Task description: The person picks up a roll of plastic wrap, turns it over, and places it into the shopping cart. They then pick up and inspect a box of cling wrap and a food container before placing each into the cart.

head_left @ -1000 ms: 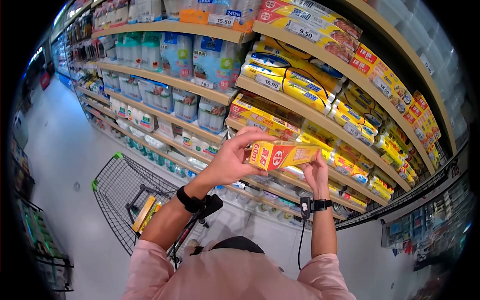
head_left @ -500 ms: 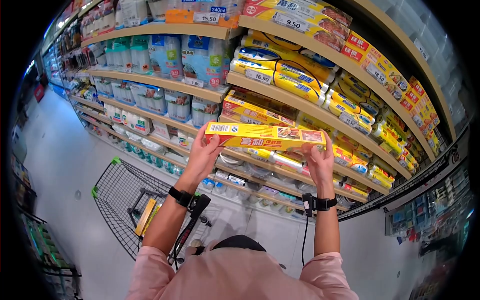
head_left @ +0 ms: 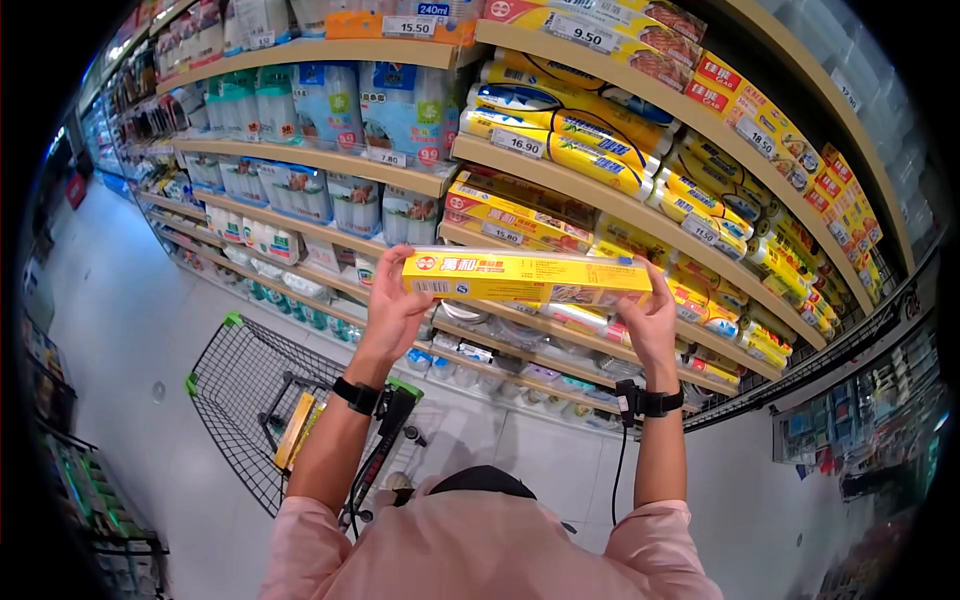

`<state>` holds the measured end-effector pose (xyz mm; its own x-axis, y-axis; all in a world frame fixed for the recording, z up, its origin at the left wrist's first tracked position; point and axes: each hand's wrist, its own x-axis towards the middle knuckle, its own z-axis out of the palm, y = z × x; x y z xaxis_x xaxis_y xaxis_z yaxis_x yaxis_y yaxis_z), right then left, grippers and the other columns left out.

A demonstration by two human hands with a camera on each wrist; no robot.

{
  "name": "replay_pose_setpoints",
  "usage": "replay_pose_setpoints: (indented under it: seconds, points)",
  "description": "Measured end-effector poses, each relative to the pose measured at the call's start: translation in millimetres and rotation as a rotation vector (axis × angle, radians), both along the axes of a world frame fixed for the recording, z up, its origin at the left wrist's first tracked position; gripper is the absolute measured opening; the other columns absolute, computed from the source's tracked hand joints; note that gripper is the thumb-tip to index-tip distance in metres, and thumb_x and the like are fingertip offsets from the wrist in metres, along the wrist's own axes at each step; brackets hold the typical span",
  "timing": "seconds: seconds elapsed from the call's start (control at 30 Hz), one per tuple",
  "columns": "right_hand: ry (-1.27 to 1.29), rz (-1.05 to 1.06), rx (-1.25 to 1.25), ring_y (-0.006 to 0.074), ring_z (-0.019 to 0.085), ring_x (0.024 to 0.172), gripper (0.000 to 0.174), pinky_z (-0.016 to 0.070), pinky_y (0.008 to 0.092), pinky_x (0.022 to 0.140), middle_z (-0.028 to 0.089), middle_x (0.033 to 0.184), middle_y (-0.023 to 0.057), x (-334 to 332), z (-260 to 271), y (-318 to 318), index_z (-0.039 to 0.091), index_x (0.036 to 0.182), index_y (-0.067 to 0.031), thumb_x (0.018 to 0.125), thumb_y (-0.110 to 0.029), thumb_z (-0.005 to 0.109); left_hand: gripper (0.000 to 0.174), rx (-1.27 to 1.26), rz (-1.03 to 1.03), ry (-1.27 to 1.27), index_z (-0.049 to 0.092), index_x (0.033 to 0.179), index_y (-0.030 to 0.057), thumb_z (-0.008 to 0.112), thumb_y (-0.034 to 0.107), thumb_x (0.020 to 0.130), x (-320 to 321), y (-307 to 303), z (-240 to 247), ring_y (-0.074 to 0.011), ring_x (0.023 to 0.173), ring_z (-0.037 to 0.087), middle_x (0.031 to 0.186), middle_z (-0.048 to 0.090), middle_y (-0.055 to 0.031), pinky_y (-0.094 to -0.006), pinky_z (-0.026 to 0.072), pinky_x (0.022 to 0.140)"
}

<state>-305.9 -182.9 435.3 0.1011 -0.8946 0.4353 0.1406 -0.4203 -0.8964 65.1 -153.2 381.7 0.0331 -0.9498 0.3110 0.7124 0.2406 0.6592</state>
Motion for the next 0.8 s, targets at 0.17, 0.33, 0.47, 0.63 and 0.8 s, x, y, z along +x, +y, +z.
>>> replay_pose_setpoints:
  seconds: [0.17, 0.33, 0.47, 0.63, 0.8]
  points:
    - [0.104, -0.035, -0.074, 0.0230, 0.058, 0.117, 0.067, 0.0504, 0.0358, 0.101, 0.057, 0.127, 0.0119, -0.6, 3.8, 4.8, 0.054, 0.126, -0.0009, 0.064, 0.013, 0.079, 0.069, -0.039, 0.102, -0.055, 0.043, 0.132, 0.0067, 0.057, -0.021, 0.071, -1.6, 2.9, 10.4, -0.0218, 0.121, 0.054, 0.132, 0.050, -0.0107, -0.0338, 0.0496, 0.099]
    - [0.137, -0.038, -0.105, 0.0229, 0.057, 0.118, 0.070, 0.0515, 0.0367, 0.101, 0.055, 0.127, 0.0124, -4.5, 3.9, 4.6, 0.053, 0.127, 0.0001, 0.064, 0.014, 0.080, 0.061, -0.085, 0.249, -0.238, 0.050, 0.122, 0.0048, 0.062, -0.022, 0.069, -2.7, -3.9, -4.5, -0.0201, 0.119, 0.055, 0.131, 0.052, -0.0108, -0.0328, 0.0466, 0.102]
    - [0.121, -0.072, -0.140, 0.0238, 0.057, 0.119, 0.082, 0.0522, 0.0382, 0.100, 0.053, 0.132, 0.0150, 4.7, 14.7, 13.6, 0.043, 0.139, 0.0026, 0.066, 0.012, 0.080, 0.057, -0.104, 0.301, -0.334, 0.050, 0.119, 0.0037, 0.071, -0.017, 0.069, -4.2, -6.4, -8.8, -0.0187, 0.117, 0.056, 0.128, 0.054, -0.0115, -0.0322, 0.0470, 0.102]
    - [0.114, -0.073, -0.065, 0.0231, 0.056, 0.120, 0.086, 0.0495, 0.0374, 0.102, 0.054, 0.133, 0.0145, 3.4, 22.2, 19.6, 0.042, 0.141, 0.0032, 0.064, 0.012, 0.080, 0.056, -0.036, 0.294, -0.400, 0.049, 0.119, 0.0019, 0.073, -0.014, 0.072, -11.8, -10.4, -15.0, -0.0183, 0.112, 0.059, 0.121, 0.059, -0.0113, -0.0310, 0.0491, 0.099]
    - [0.207, 0.027, -0.034, 0.0189, 0.057, 0.119, 0.080, 0.0471, 0.0344, 0.104, 0.056, 0.133, 0.0118, 22.6, 38.0, 32.0, 0.051, 0.135, 0.0019, 0.062, 0.010, 0.082, 0.055, 0.025, 0.342, -0.569, 0.047, 0.117, 0.0016, 0.074, -0.014, 0.072, -30.1, -31.5, -56.5, -0.0186, 0.110, 0.061, 0.118, 0.060, -0.0122, -0.0300, 0.0518, 0.094]
